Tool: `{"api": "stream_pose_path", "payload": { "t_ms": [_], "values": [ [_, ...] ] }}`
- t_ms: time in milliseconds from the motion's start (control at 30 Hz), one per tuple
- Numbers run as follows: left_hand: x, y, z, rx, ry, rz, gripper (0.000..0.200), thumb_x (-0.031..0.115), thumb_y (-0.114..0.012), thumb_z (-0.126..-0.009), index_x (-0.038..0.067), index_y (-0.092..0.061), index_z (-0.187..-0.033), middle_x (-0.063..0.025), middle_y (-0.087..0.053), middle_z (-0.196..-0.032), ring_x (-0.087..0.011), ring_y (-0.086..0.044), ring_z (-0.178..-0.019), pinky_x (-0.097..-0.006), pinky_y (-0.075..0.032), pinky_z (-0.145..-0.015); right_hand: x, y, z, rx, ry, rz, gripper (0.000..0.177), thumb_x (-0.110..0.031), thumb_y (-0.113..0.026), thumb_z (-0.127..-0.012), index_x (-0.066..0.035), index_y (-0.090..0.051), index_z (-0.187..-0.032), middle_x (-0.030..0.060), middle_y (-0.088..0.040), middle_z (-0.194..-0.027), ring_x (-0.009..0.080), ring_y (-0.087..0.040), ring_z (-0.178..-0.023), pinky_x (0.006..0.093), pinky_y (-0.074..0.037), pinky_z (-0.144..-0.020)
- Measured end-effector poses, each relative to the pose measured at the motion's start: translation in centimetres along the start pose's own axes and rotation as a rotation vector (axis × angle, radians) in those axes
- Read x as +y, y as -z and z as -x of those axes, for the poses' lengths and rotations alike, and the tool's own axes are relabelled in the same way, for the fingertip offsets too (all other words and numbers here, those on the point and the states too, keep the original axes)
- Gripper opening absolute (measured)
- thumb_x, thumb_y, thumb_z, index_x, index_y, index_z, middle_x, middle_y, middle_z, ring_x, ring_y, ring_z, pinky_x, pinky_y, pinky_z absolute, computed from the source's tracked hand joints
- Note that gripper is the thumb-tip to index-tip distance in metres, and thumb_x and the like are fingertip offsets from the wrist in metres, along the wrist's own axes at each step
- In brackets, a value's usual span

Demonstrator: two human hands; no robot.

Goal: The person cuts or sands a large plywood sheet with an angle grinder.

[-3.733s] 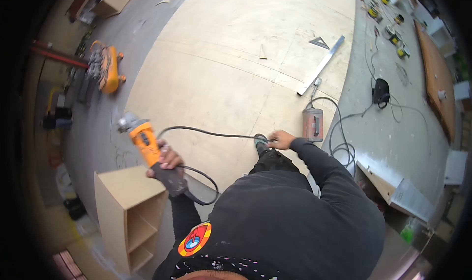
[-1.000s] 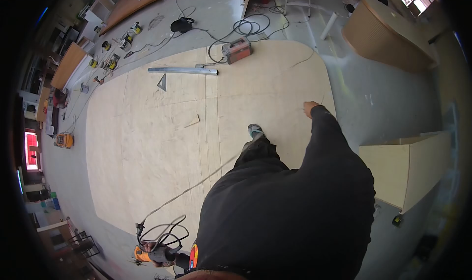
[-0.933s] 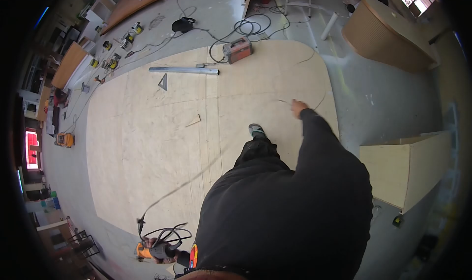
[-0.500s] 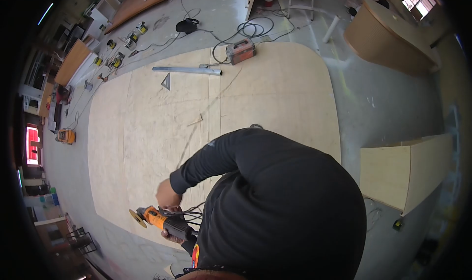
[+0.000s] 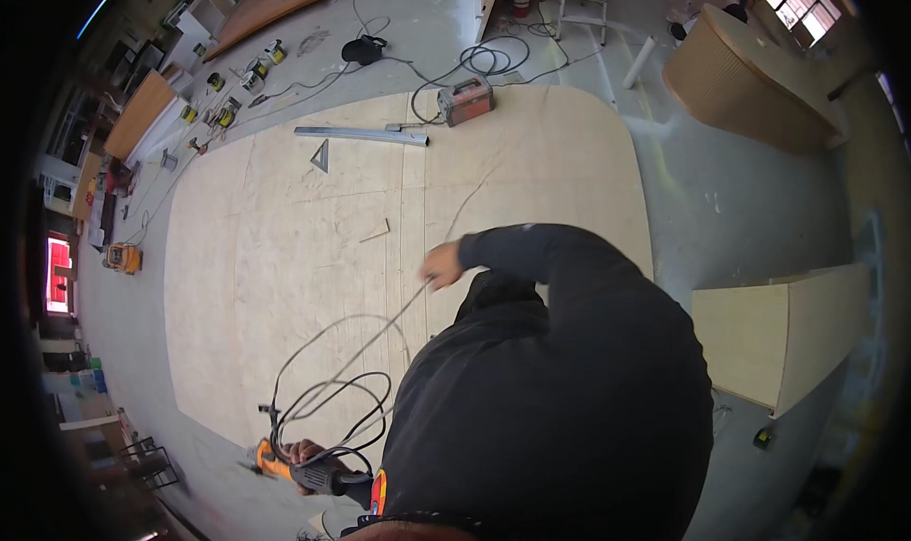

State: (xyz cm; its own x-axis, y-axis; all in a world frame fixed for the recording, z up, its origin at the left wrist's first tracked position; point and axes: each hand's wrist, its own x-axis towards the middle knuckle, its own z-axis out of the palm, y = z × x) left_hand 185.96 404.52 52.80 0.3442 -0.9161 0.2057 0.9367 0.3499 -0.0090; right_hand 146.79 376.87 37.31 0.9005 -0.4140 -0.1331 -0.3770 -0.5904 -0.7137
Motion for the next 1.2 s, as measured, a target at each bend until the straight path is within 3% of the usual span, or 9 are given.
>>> {"api": "stream_pose_path", "payload": {
  "t_ms": [233,333,433,533,567,700,833,967,1200],
  "values": [
    [5.7,-1.7,4.2,0.115,-0.153,-0.252,0.064,0.012,-0.071,-0.062,-0.004,-0.040,-0.116,-0.0115,-0.049,-0.096,-0.0221,-0.047,-0.085,-0.0367,-0.046,-0.083,11.2,2.4,20.8,-0.358,-0.996,0.384,0.025,-0.008,-0.058,-0.074,-0.005,-0.062,-0.099,0.0179,-0.063,-0.102,0.0344,-0.060,-0.097,0.0478,-0.047,-0.082],
    [5.9,-1.6,5.3,0.195,-0.118,-0.332,0.064,0.012,-0.071,-0.063,-0.004,-0.040,-0.116,-0.0114,-0.049,-0.097,-0.0225,-0.047,-0.086,-0.0373,-0.046,-0.084,10.7,1.2,19.1,-0.131,-1.077,0.255,0.037,-0.006,-0.056,-0.076,-0.003,-0.057,-0.113,0.0214,-0.062,-0.105,0.0362,-0.060,-0.099,0.0462,-0.047,-0.083],
    [4.5,-1.1,5.2,0.306,-0.008,-0.418,0.064,0.013,-0.071,-0.064,-0.003,-0.039,-0.117,-0.0112,-0.048,-0.098,-0.0228,-0.047,-0.087,-0.0379,-0.046,-0.085,7.2,-0.4,10.2,-0.071,-0.883,0.219,0.052,-0.007,-0.050,-0.080,0.000,-0.039,-0.130,0.0255,-0.062,-0.103,0.0376,-0.059,-0.100,0.0445,-0.048,-0.081],
    [3.2,0.4,4.4,0.244,0.293,-0.425,0.062,0.016,-0.070,-0.066,-0.001,-0.039,-0.118,-0.0104,-0.047,-0.101,-0.0251,-0.047,-0.092,-0.0411,-0.047,-0.088,7.0,-7.5,-1.2,-0.020,-0.118,-0.016,0.040,-0.015,-0.062,-0.073,-0.006,-0.056,-0.111,0.0177,-0.064,-0.096,0.0321,-0.062,-0.092,0.0421,-0.049,-0.075],
    [1.7,1.8,4.3,0.255,0.112,-0.389,0.060,0.017,-0.069,-0.067,0.000,-0.039,-0.117,-0.0114,-0.047,-0.101,-0.0252,-0.047,-0.092,-0.0404,-0.047,-0.089,2.8,-7.9,-5.2,-0.133,0.058,0.038,0.023,-0.020,-0.058,-0.079,-0.003,-0.060,-0.094,0.0190,-0.063,-0.083,0.0351,-0.061,-0.080,0.0451,-0.047,-0.068],
    [-1.6,3.1,3.6,0.340,0.250,-0.514,0.067,0.017,-0.067,-0.058,-0.002,-0.040,-0.116,-0.0146,-0.048,-0.096,-0.0251,-0.047,-0.091,-0.0388,-0.041,-0.090,-17.0,-5.7,-11.9,-0.338,0.624,-0.191,0.022,-0.023,-0.056,-0.085,-0.002,-0.063,-0.087,0.0188,-0.062,-0.077,0.0316,-0.061,-0.074,0.0427,-0.046,-0.065],
    [-6.5,0.4,2.8,0.490,0.220,-0.702,0.073,0.028,-0.065,-0.054,0.000,-0.039,-0.116,-0.0184,-0.052,-0.105,-0.0291,-0.052,-0.100,-0.0396,-0.038,-0.097,-25.9,-0.9,-11.8,-0.136,0.623,-0.120,0.020,-0.023,-0.055,-0.085,-0.004,-0.061,-0.081,0.0157,-0.062,-0.073,0.0342,-0.060,-0.072,0.0431,-0.045,-0.062],
    [-4.4,4.6,3.2,0.227,0.408,-0.421,0.084,0.026,-0.065,-0.056,0.003,-0.031,-0.130,-0.0164,-0.054,-0.108,-0.0265,-0.054,-0.102,-0.0414,-0.036,-0.100,-26.5,0.6,-12.7,-0.058,0.459,-0.065,0.027,-0.036,-0.063,-0.080,-0.009,-0.060,-0.084,0.0123,-0.062,-0.073,0.0326,-0.062,-0.073,0.0442,-0.045,-0.062],
    [-5.1,3.3,2.9,0.160,0.384,-0.135,0.081,0.018,-0.065,-0.058,-0.005,-0.032,-0.128,-0.0115,-0.052,-0.093,-0.0227,-0.055,-0.082,-0.0409,-0.040,-0.091,-12.6,-1.0,-12.3,0.065,0.305,-0.139,0.042,-0.043,-0.067,-0.078,-0.005,-0.054,-0.068,0.0141,-0.055,-0.062,0.0324,-0.055,-0.061,0.0425,-0.040,-0.055]
  ]
}}
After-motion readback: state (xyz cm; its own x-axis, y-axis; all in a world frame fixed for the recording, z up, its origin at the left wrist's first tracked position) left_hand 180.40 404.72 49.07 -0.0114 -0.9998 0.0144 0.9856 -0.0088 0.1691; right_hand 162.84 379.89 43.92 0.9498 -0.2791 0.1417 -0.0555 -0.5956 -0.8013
